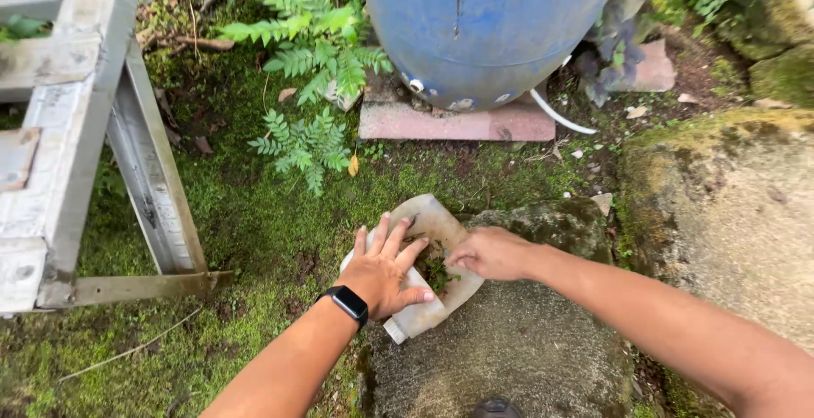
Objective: Cleaning the garden area by sweeping and collecting debris into a container.
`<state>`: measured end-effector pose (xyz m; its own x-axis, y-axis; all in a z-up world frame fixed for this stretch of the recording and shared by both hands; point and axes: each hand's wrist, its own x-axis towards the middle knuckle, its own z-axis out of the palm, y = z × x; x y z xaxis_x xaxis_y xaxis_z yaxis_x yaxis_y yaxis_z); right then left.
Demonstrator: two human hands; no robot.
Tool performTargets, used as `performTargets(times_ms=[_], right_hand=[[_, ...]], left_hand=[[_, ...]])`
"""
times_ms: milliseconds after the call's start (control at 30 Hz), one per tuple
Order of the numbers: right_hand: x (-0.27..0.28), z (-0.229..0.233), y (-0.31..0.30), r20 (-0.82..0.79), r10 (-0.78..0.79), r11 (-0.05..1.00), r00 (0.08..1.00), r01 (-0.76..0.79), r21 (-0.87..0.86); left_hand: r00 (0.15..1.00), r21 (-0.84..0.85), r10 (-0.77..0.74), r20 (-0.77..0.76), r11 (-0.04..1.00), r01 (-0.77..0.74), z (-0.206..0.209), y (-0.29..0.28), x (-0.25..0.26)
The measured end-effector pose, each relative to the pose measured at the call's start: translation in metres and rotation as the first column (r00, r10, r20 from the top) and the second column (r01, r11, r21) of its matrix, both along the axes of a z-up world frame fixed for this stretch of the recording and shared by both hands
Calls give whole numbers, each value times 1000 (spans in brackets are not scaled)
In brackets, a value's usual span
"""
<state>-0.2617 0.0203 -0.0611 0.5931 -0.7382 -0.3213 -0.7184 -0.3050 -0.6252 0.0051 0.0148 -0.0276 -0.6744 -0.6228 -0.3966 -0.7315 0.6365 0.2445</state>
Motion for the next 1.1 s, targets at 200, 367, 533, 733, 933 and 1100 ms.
performTargets(times_ms=[200,367,533,733,933,1100], right_hand=[[-22,9,-14,-345,-125,992,930,111,-59],[-63,4,-49,-592,-250,964,766,252,-82],[-100,-25,-80,-668,-325,938,669,318,-137],[-101,-65,-101,-529,-505,860,682,445,-249],[-77,-75,-112,-412,-518,842,750,360,-402],[-87,-117,-123,-567,-496,860,658,282,-425]], left_hand=[[998,26,9,64,1000,-11,3,-3,-2],[995,71,9,102,997,-17,6,-4,-4],[994,58,-5,106,998,-1,6,-2,-5],[983,129,-36,181,992,12,17,-4,-9],[974,154,-22,225,988,-13,25,-4,-15],[974,150,-14,225,988,-21,27,-3,-16]])
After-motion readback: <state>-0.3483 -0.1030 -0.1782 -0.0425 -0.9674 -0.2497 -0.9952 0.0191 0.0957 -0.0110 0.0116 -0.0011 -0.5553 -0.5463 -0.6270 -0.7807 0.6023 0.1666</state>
